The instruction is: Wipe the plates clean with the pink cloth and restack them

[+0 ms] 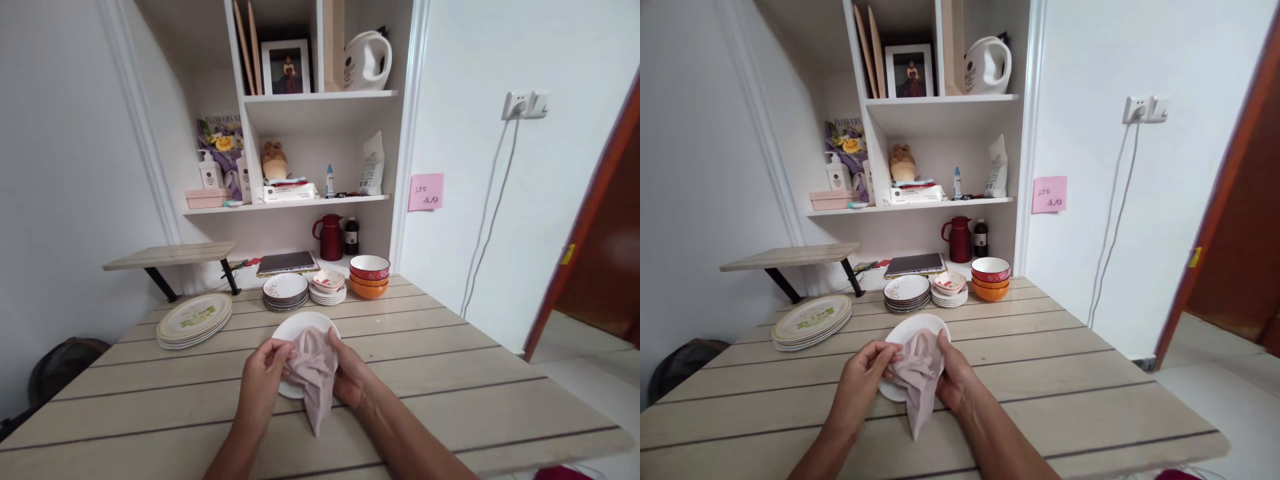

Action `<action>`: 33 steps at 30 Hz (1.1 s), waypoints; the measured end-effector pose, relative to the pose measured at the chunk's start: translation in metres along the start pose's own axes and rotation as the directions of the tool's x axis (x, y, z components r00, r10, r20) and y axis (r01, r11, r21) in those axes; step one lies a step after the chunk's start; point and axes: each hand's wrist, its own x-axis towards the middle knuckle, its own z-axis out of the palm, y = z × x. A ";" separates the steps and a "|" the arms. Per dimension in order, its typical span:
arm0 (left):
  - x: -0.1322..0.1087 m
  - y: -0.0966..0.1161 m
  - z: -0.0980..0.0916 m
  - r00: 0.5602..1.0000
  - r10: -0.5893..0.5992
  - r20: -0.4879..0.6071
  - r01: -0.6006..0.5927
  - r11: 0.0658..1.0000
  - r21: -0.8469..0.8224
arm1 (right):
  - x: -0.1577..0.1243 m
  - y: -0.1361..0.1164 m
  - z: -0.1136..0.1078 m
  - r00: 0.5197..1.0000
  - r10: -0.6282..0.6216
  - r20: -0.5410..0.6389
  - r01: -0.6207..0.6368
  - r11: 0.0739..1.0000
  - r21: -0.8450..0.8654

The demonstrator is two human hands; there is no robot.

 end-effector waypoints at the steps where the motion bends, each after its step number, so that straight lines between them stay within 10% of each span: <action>1: 0.002 0.000 0.001 0.998 0.054 -0.024 -0.053 0.998 0.037 | -0.001 0.000 0.000 1.000 0.000 0.006 0.000 1.000 -0.001; 5: -0.005 -0.012 0.008 0.927 0.334 0.168 -0.372 0.871 0.320 | -0.003 -0.002 -0.001 0.999 -0.024 0.029 0.024 1.000 -0.012; 9: -0.021 -0.028 0.013 0.806 0.228 0.546 -0.530 0.687 0.496 | -0.001 -0.003 -0.003 1.000 -0.024 0.015 0.024 0.999 -0.035; 14: -0.025 -0.018 0.005 0.924 0.144 0.353 -0.316 0.806 0.500 | 0.000 -0.002 -0.002 1.000 -0.025 0.006 0.025 1.000 -0.014; 24: 0.028 -0.007 0.012 0.974 0.203 0.101 -0.225 0.913 0.341 | -0.002 0.000 0.003 0.999 -0.044 -0.029 0.043 0.998 -0.035; 29: 0.048 -0.018 0.020 0.916 0.401 0.004 -0.327 0.742 0.585 | -0.002 0.002 0.003 1.000 -0.016 -0.003 0.015 0.997 -0.069; 33: 0.043 -0.022 0.020 0.783 0.601 0.159 -0.474 0.412 0.778 | -0.003 0.001 0.006 0.999 -0.023 -0.035 0.021 0.998 -0.059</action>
